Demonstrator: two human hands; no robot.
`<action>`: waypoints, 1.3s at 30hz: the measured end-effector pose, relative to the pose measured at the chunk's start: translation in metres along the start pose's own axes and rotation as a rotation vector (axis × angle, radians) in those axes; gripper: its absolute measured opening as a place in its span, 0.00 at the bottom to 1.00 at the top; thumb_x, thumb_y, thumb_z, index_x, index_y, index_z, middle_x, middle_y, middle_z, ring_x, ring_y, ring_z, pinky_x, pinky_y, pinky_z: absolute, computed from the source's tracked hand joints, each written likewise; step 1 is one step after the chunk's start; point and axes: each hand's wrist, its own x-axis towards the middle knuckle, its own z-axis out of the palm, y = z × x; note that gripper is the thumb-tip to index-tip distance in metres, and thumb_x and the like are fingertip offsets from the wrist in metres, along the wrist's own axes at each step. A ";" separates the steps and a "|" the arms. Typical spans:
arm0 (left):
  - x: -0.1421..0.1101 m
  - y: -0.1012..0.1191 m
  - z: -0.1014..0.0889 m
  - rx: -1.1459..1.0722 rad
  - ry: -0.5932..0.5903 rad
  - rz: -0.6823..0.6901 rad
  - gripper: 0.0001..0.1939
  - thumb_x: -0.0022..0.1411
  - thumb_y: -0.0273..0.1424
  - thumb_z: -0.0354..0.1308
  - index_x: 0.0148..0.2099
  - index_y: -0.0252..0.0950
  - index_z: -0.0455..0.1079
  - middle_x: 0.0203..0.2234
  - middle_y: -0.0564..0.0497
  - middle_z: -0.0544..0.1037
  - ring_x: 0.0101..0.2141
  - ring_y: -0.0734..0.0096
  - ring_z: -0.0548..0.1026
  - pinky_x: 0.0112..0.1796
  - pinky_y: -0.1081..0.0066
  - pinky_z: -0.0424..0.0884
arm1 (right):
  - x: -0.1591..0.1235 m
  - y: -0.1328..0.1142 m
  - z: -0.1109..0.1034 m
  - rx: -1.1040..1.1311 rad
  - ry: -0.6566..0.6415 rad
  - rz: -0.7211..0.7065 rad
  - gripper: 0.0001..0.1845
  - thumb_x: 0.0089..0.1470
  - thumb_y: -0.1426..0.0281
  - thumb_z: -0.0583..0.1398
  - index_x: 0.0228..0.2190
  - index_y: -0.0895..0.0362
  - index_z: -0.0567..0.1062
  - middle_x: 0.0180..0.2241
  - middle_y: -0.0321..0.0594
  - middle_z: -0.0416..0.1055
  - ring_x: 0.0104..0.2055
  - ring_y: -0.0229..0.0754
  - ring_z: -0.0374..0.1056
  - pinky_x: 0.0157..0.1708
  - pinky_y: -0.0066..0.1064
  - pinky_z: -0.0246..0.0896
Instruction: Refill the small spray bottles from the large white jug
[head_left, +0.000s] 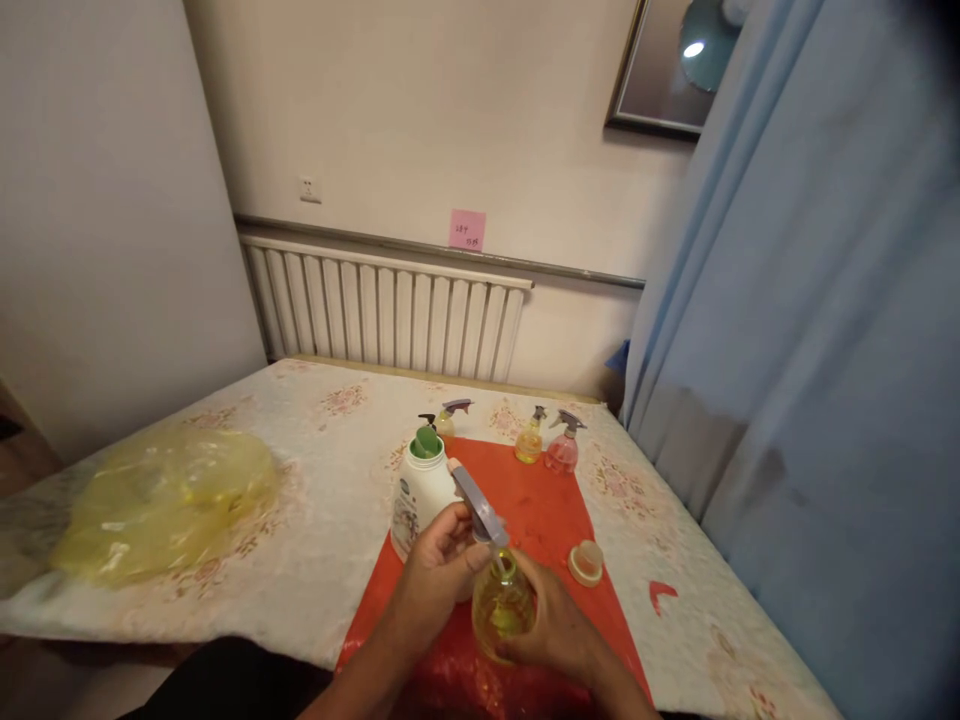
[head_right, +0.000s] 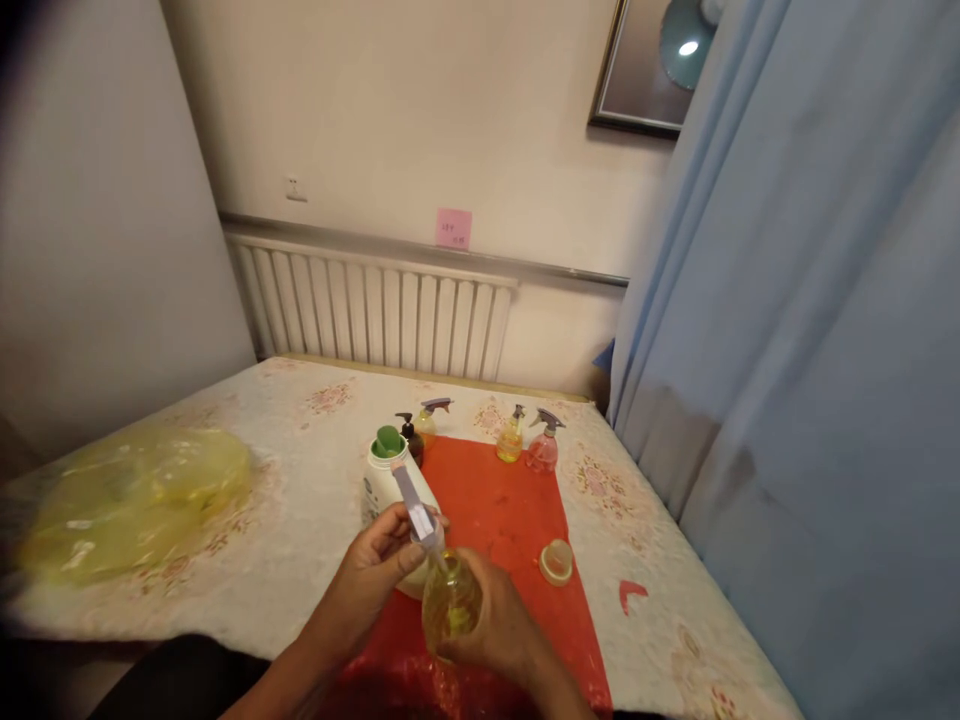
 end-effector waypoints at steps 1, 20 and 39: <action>0.001 0.003 -0.003 -0.016 0.022 0.020 0.15 0.52 0.34 0.67 0.43 0.38 0.73 0.39 0.49 0.80 0.41 0.65 0.75 0.44 0.70 0.67 | 0.001 0.000 -0.001 -0.020 0.007 -0.001 0.33 0.32 0.77 0.66 0.45 0.55 0.70 0.39 0.35 0.73 0.39 0.43 0.68 0.39 0.31 0.64; 0.027 0.027 -0.070 -0.584 0.377 0.092 0.08 0.60 0.26 0.60 0.44 0.35 0.74 0.39 0.48 0.81 0.36 0.73 0.78 0.38 0.75 0.74 | 0.031 0.002 -0.011 -0.295 0.080 -0.030 0.35 0.34 0.72 0.68 0.48 0.55 0.69 0.47 0.42 0.71 0.47 0.49 0.68 0.48 0.39 0.62; 0.073 -0.058 -0.219 -0.800 0.305 -0.073 0.08 0.60 0.26 0.58 0.42 0.34 0.74 0.34 0.47 0.82 0.30 0.69 0.79 0.34 0.70 0.77 | 0.130 -0.081 -0.033 -0.923 0.120 -0.237 0.26 0.45 0.75 0.62 0.48 0.51 0.68 0.40 0.42 0.68 0.42 0.47 0.64 0.43 0.38 0.59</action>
